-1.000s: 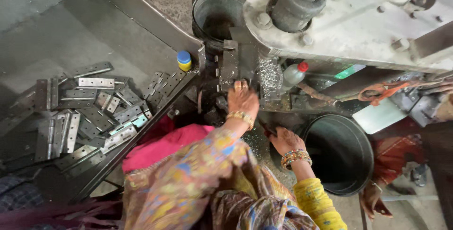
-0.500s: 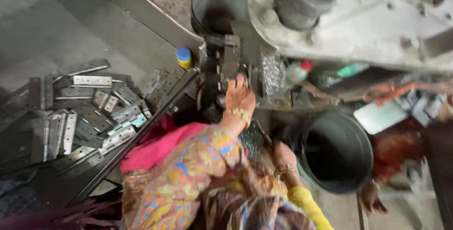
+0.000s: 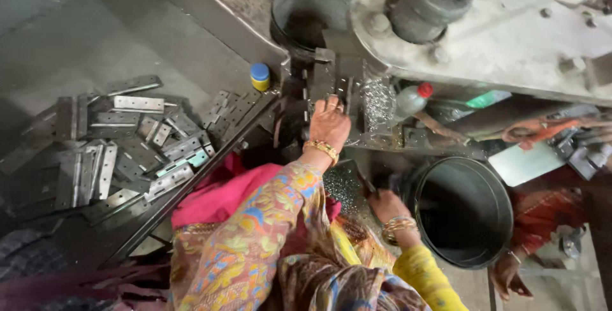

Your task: The person picks up metal hinges from a tray, places them one at a time into an industrial punch press machine to form holes, and then drops the finished pieces into a collection bucket.

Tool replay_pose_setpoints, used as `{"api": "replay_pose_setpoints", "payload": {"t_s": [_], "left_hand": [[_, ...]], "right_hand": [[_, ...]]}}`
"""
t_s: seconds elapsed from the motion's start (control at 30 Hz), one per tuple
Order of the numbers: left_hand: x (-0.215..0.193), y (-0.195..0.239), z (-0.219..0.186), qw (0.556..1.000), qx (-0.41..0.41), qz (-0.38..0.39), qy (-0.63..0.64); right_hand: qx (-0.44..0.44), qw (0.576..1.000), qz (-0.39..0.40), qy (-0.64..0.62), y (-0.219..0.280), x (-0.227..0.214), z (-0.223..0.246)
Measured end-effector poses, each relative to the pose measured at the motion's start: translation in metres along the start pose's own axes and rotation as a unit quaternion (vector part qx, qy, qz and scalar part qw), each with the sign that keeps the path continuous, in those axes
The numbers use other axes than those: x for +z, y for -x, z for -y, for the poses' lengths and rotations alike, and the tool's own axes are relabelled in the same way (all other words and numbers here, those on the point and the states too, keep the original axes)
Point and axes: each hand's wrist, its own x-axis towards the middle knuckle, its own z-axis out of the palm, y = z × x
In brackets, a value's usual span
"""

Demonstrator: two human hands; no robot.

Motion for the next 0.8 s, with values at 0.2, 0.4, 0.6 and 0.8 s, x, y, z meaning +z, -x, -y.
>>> {"api": "replay_pose_setpoints", "payload": {"t_s": [0.2, 0.4, 0.6, 0.8], "left_hand": [[0.013, -0.033, 0.002, 0.998, -0.028, 0.028, -0.045], [0.026, -0.013, 0.006, 0.997, -0.046, -0.045, -0.040], [0.013, -0.029, 0.001, 0.991, -0.038, 0.121, -0.034], [0.022, -0.009, 0.001, 0.994, -0.024, 0.102, -0.040]], "right_hand": [[0.131, 0.987, 0.039, -0.082, 0.015, -0.066, 0.033], [0.065, 0.997, -0.021, -0.033, 0.039, -0.065, 0.036], [0.118, 0.992, 0.038, -0.040, 0.022, -0.066, 0.040], [0.069, 0.997, 0.008, -0.020, 0.021, -0.063, 0.031]]}}
